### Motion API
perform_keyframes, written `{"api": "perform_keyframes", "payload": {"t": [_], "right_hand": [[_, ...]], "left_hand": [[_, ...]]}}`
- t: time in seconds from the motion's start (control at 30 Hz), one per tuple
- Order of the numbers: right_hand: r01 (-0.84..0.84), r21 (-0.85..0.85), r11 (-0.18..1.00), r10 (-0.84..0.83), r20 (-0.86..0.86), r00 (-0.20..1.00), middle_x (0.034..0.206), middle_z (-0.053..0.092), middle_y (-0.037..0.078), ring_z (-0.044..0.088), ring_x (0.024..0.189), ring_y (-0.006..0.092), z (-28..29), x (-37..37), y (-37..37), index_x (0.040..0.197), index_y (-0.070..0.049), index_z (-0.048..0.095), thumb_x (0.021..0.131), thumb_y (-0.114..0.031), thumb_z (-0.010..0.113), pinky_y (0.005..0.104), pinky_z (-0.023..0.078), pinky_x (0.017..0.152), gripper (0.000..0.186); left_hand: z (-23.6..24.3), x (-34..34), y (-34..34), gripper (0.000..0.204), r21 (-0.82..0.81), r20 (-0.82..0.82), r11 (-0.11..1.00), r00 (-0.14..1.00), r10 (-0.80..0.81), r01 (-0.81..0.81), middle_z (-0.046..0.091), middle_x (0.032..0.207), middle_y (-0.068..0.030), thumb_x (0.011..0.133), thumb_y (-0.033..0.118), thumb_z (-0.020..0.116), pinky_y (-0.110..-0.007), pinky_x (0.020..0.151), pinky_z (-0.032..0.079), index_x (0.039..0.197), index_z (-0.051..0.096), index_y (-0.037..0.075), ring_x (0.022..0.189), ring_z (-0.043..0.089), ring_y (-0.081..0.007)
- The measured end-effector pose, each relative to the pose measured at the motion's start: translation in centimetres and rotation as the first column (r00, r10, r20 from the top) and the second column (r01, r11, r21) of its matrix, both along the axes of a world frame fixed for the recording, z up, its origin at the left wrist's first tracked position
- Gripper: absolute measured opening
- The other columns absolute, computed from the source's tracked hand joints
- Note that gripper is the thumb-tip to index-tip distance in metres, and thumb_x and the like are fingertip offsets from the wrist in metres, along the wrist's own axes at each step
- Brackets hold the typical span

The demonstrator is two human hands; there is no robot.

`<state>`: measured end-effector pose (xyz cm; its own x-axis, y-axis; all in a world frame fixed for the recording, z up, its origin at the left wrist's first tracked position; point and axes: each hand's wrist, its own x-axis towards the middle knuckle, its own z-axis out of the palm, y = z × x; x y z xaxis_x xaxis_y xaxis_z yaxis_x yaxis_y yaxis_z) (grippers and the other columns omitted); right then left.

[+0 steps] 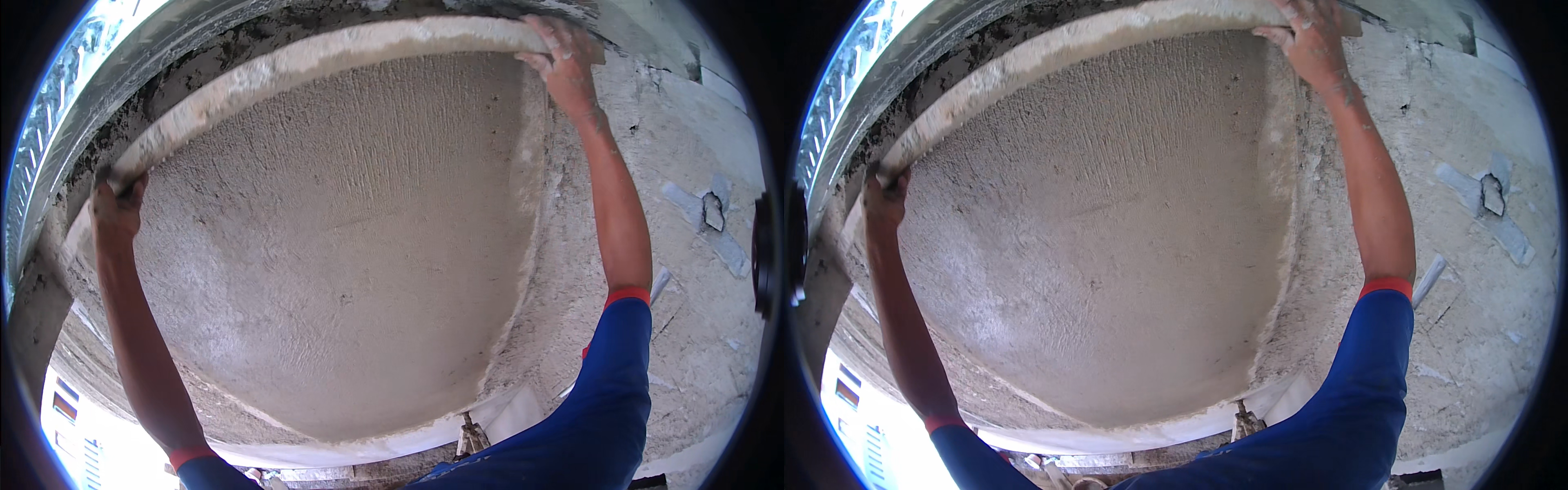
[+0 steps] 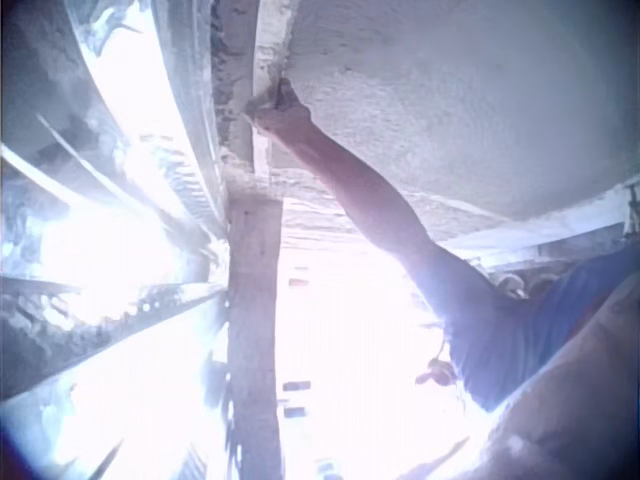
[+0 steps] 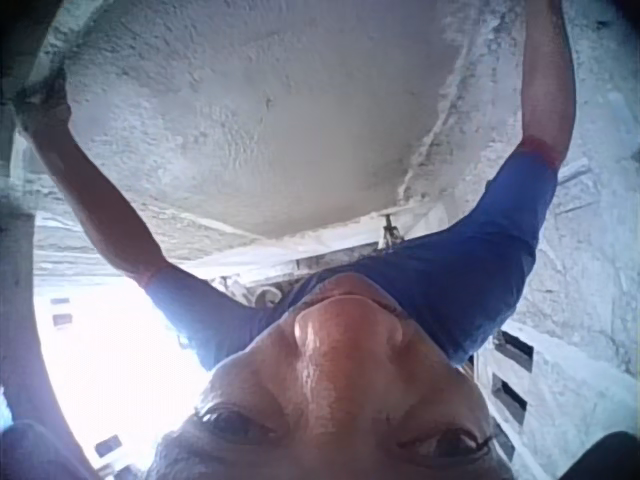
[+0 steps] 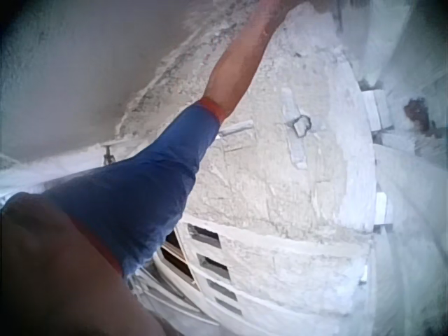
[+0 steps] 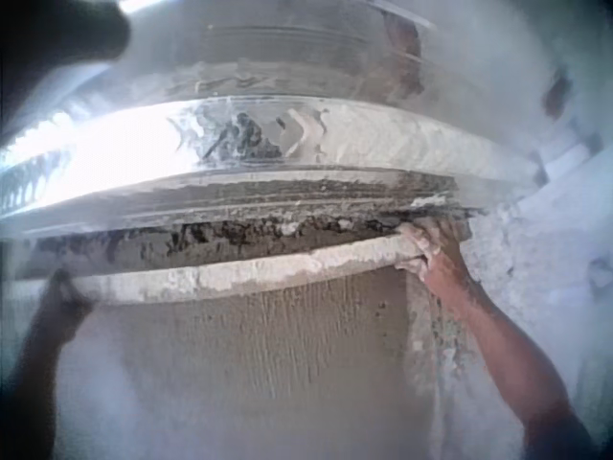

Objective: The person applies wet plaster from a bucket onto a wall using a trowel and then smooths it using a long wooden board.

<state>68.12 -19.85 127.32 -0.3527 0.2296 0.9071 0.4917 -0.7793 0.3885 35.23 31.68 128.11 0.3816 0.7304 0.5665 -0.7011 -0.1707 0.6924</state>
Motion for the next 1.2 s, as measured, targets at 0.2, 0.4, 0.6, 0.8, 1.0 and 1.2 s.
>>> {"api": "perform_keyframes", "payload": {"t": [0.2, 0.4, 0.6, 0.8, 1.0, 1.2], "right_hand": [[0.004, 0.086, 0.996, 0.003, -0.085, 0.996, 0.117, 0.046, 0.017, 0.038, 0.113, 0.0381, 1.0, -1.1, -0.1, 0.117, -0.010, 0.050, 0.065, -0.020, 0.072, 0.0466, 0.031, 0.097, 0.057], [0.071, 0.065, 0.995, -0.057, -0.197, 0.979, 0.123, 0.043, 0.019, 0.033, 0.118, 0.0376, 0.9, -2.1, -0.4, 0.120, -0.012, 0.049, 0.071, -0.027, 0.067, 0.0461, 0.028, 0.100, 0.054], [-0.070, -0.045, 0.997, 0.055, -0.268, 0.962, 0.116, 0.051, 0.009, 0.043, 0.111, 0.0317, -7.5, 0.6, -0.9, 0.124, -0.022, 0.046, 0.076, -0.034, 0.063, 0.0480, 0.027, 0.096, 0.052], [0.054, -0.079, 0.995, -0.084, -0.445, 0.892, 0.123, 0.046, 0.011, 0.036, 0.118, 0.0369, -21.9, -0.3, -0.5, 0.125, -0.021, 0.046, 0.071, -0.022, 0.068, 0.0534, 0.020, 0.101, 0.059], [-0.040, -0.218, 0.975, -0.103, -0.605, 0.790, 0.120, 0.044, 0.014, 0.037, 0.113, 0.0379, -35.7, -1.8, -1.0, 0.109, -0.018, 0.055, 0.057, -0.009, 0.069, 0.0565, 0.018, 0.101, 0.054], [-0.059, -0.227, 0.972, -0.133, -0.740, 0.660, 0.113, 0.045, 0.017, 0.038, 0.110, 0.0407, -49.4, -3.7, -0.8, 0.097, -0.015, 0.060, 0.064, -0.008, 0.062, 0.0583, 0.022, 0.099, 0.034]], "left_hand": [[3.8, 0.5, -1.5, 0.037, 0.028, -0.025, 0.998, 0.998, 0.062, -0.061, 0.049, 0.112, -0.0223, 0.088, 0.024, 0.047, -0.024, 0.054, 0.053, 0.117, 0.042, 0.002, 0.087, 0.059, -0.0348], [4.1, 0.1, -3.2, 0.034, -0.036, -0.033, 0.999, 0.999, 0.033, -0.034, 0.047, 0.111, -0.0260, 0.088, 0.018, 0.048, -0.027, 0.062, 0.056, 0.115, 0.041, -0.002, 0.088, 0.058, -0.0386], [-0.1, -0.9, -0.3, 0.036, -0.077, -0.171, 0.997, 0.985, -0.008, -0.006, 0.053, 0.100, -0.0260, 0.087, 0.018, 0.051, -0.030, 0.068, 0.057, 0.114, 0.041, -0.004, 0.087, 0.059, -0.0359], [-14.7, -2.1, -1.7, 0.038, -0.023, -0.225, 0.998, 0.973, 0.049, -0.055, 0.058, 0.086, -0.0202, 0.089, 0.031, 0.046, -0.035, 0.065, 0.055, 0.111, 0.043, 0.000, 0.069, 0.062, -0.0265], [-34.6, -2.7, -1.9, 0.050, 0.040, -0.217, 0.999, 0.976, -0.022, 0.031, 0.058, 0.082, -0.0077, 0.083, 0.049, 0.051, -0.029, 0.054, 0.051, 0.104, 0.048, 0.003, 0.064, 0.059, -0.0191], [-51.9, -1.6, -3.6, 0.038, -0.362, -0.173, 0.927, 0.984, 0.039, -0.100, 0.054, 0.081, -0.0079, 0.081, 0.041, 0.059, -0.031, 0.042, 0.043, 0.098, 0.042, 0.011, 0.056, 0.055, -0.0196]]}}
